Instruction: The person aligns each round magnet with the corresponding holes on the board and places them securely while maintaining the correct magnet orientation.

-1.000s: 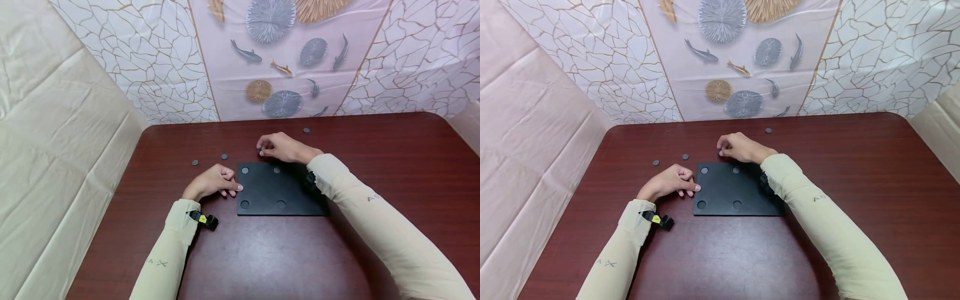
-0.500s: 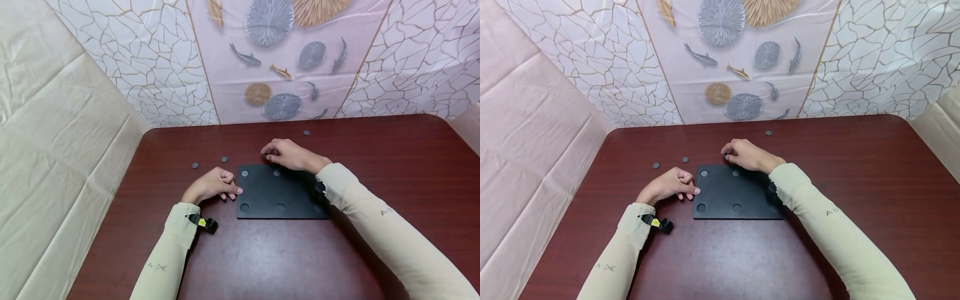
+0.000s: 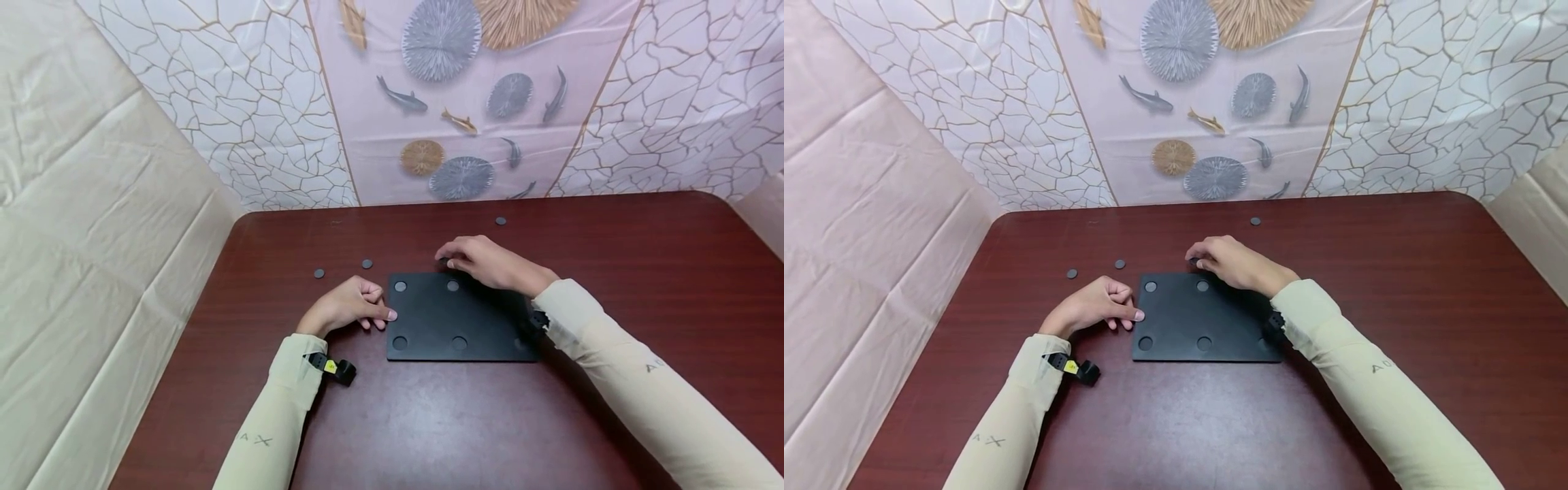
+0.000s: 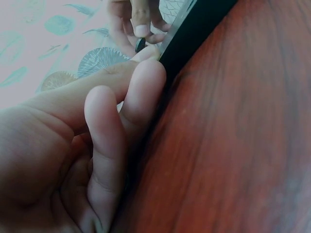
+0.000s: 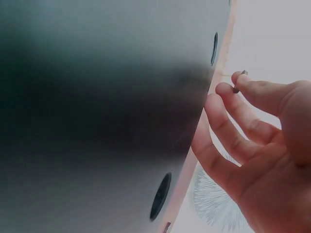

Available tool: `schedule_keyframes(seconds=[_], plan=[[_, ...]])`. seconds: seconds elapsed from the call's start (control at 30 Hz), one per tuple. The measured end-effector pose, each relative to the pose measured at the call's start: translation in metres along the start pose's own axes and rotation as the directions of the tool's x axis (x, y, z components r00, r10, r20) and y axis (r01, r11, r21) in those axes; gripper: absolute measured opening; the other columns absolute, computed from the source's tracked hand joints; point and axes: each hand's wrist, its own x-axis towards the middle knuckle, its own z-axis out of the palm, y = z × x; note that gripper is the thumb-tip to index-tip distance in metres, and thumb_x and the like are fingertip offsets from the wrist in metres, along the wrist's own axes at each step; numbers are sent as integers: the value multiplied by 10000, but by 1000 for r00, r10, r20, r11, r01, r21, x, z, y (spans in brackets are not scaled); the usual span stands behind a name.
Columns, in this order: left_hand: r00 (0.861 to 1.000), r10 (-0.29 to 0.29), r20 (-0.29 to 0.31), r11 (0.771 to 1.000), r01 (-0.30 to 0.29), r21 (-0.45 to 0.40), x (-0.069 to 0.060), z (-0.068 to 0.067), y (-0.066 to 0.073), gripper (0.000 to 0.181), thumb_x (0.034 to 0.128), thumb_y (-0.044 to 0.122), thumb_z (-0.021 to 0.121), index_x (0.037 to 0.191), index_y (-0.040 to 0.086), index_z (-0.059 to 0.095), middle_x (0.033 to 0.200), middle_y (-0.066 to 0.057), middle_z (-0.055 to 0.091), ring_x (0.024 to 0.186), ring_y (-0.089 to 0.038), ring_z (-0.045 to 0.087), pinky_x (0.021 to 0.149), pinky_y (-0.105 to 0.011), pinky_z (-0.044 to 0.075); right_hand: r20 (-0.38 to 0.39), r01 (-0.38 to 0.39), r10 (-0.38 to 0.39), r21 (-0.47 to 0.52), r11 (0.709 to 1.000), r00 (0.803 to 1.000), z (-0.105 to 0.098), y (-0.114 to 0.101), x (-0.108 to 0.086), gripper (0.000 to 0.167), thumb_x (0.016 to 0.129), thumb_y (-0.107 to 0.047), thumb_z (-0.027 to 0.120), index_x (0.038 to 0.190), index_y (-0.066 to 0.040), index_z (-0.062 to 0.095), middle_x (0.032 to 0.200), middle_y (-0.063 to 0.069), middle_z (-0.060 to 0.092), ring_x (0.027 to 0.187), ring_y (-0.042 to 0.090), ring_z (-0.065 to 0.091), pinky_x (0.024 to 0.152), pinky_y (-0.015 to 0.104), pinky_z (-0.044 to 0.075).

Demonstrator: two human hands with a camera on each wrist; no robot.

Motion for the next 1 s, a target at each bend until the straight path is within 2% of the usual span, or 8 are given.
schedule_keyframes(seconds=[0.17,0.47,0.6,1.0], plan=[[1000,4,-3,1000,-4,2,0,1,0,662,907,121,851,638,177,248,801,-117,734,746,-190,759,586,-229,552,-21,-14,14,12,1000,1000,1,0,-10,275,1067,-32,603,1324,-13,699,1220,124,711,1120,260,676,970,487,562],[1000,8,3,1000,-8,-2,-1,1,1,666,908,117,848,642,183,241,793,-99,731,745,-181,758,587,-225,549,-73,-93,96,37,995,993,-6,0,-24,277,1072,-127,636,1317,-9,689,1259,147,707,1185,310,669,994,528,545],[1000,12,0,1000,-12,2,-1,0,1,662,909,116,846,640,180,244,750,-94,703,748,-192,759,588,-232,550,-79,-92,94,38,995,992,-8,1,-29,272,1069,-137,646,1309,-20,696,1240,132,718,1149,292,682,967,518,558],[1000,8,9,1000,-8,-9,-1,1,1,654,914,118,842,638,178,252,762,-92,714,749,-186,759,594,-230,555,-123,-70,71,16,997,990,-10,2,-44,264,1046,-111,677,1294,-39,729,1205,102,738,1038,240,708,891,474,586]])
